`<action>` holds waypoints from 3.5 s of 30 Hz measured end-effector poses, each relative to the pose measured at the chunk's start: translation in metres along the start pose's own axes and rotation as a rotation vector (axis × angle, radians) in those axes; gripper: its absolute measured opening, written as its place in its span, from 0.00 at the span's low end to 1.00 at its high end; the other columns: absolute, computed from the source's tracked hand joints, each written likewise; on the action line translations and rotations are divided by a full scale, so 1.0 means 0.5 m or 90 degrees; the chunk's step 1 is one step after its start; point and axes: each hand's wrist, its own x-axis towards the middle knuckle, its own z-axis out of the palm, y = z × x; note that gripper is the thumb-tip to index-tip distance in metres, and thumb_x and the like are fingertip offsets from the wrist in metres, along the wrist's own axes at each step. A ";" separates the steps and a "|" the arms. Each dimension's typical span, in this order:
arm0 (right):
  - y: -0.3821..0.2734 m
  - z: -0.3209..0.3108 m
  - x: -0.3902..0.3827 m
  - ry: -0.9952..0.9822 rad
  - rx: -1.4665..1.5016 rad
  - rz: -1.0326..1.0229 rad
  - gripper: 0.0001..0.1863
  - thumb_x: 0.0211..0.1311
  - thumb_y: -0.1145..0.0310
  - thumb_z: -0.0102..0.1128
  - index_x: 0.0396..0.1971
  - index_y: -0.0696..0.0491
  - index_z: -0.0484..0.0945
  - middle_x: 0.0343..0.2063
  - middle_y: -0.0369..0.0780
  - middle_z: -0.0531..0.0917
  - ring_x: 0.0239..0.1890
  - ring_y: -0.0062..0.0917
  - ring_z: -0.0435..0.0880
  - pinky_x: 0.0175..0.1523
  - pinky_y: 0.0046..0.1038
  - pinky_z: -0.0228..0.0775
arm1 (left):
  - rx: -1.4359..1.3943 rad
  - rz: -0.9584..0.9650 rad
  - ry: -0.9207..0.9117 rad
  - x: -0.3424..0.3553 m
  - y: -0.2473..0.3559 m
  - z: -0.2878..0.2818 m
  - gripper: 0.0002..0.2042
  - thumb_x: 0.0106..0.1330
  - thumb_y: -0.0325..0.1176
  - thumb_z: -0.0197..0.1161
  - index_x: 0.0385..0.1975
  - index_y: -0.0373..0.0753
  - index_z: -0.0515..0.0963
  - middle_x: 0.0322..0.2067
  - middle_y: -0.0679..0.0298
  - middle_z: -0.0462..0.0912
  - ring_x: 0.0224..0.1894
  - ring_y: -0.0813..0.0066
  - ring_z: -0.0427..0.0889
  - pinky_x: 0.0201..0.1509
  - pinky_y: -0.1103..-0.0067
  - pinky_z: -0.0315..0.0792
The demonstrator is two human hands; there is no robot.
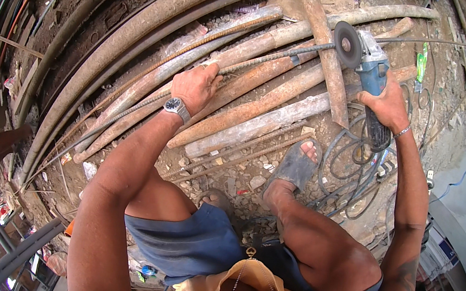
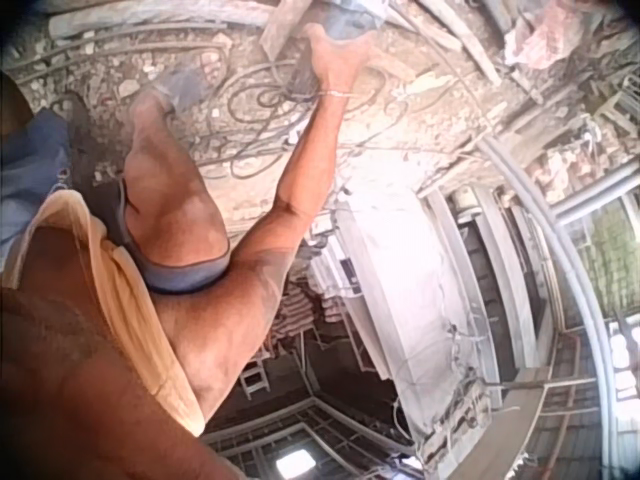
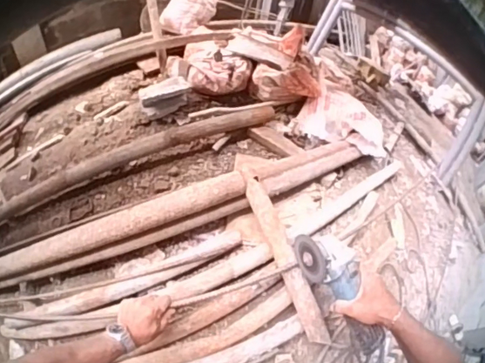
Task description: The person selects a long metal rod from a pile of scrap materials on the ground. They position the rod and use an angle grinder to cut through it, generating sparks. After cutting, the person sets the tool down and moves the cut pieces.
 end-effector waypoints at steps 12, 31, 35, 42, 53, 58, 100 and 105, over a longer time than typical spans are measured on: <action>0.014 0.003 0.000 0.005 -0.015 0.005 0.37 0.37 0.58 0.73 0.47 0.66 0.73 0.37 0.53 0.83 0.40 0.41 0.84 0.50 0.36 0.74 | 0.013 -0.006 0.001 0.000 0.001 0.001 0.11 0.66 0.43 0.61 0.32 0.43 0.70 0.25 0.54 0.80 0.29 0.50 0.82 0.30 0.59 0.74; 0.004 -0.002 0.006 -0.008 -0.038 0.013 0.38 0.37 0.58 0.73 0.49 0.67 0.72 0.40 0.56 0.82 0.43 0.44 0.83 0.52 0.37 0.73 | -0.002 0.008 0.021 -0.002 0.000 0.005 0.12 0.66 0.43 0.61 0.31 0.43 0.70 0.24 0.55 0.80 0.29 0.51 0.82 0.29 0.60 0.73; 0.013 -0.005 0.005 -0.010 -0.041 0.013 0.39 0.37 0.58 0.73 0.49 0.66 0.72 0.40 0.55 0.83 0.43 0.43 0.83 0.52 0.36 0.73 | 0.027 0.012 0.017 -0.002 0.000 0.006 0.11 0.68 0.45 0.58 0.34 0.45 0.72 0.25 0.58 0.80 0.28 0.54 0.82 0.29 0.62 0.74; -0.003 -0.007 0.000 -0.028 -0.021 0.026 0.38 0.37 0.58 0.73 0.49 0.66 0.72 0.41 0.55 0.83 0.43 0.42 0.83 0.53 0.36 0.73 | 0.016 0.002 0.022 -0.005 0.000 0.005 0.11 0.67 0.44 0.60 0.32 0.44 0.71 0.24 0.56 0.80 0.29 0.52 0.82 0.29 0.61 0.73; 0.001 -0.016 -0.034 0.000 0.191 0.025 0.32 0.42 0.64 0.73 0.49 0.61 0.73 0.38 0.41 0.82 0.39 0.24 0.80 0.47 0.28 0.73 | -0.003 0.001 0.011 -0.001 0.004 -0.001 0.11 0.66 0.43 0.60 0.31 0.43 0.70 0.25 0.54 0.80 0.29 0.49 0.81 0.31 0.58 0.73; 0.039 -0.016 -0.079 0.063 0.246 0.035 0.31 0.44 0.65 0.74 0.49 0.60 0.73 0.39 0.39 0.82 0.39 0.22 0.79 0.48 0.28 0.74 | 0.006 0.002 -0.002 -0.004 0.004 -0.006 0.11 0.67 0.45 0.59 0.34 0.44 0.73 0.26 0.53 0.82 0.29 0.49 0.82 0.31 0.59 0.74; 0.096 -0.056 0.022 0.045 0.076 0.002 0.36 0.39 0.61 0.75 0.50 0.62 0.72 0.38 0.48 0.83 0.40 0.34 0.83 0.49 0.33 0.75 | -0.019 -0.005 0.004 0.088 0.060 -0.003 0.15 0.69 0.47 0.56 0.30 0.41 0.72 0.26 0.51 0.81 0.29 0.45 0.81 0.31 0.56 0.72; 0.081 -0.052 0.042 0.016 0.059 0.023 0.35 0.38 0.62 0.74 0.49 0.61 0.73 0.37 0.46 0.84 0.39 0.33 0.83 0.48 0.33 0.75 | 0.001 -0.017 -0.001 0.085 0.066 -0.004 0.16 0.69 0.48 0.56 0.30 0.41 0.71 0.25 0.54 0.81 0.29 0.49 0.82 0.31 0.58 0.72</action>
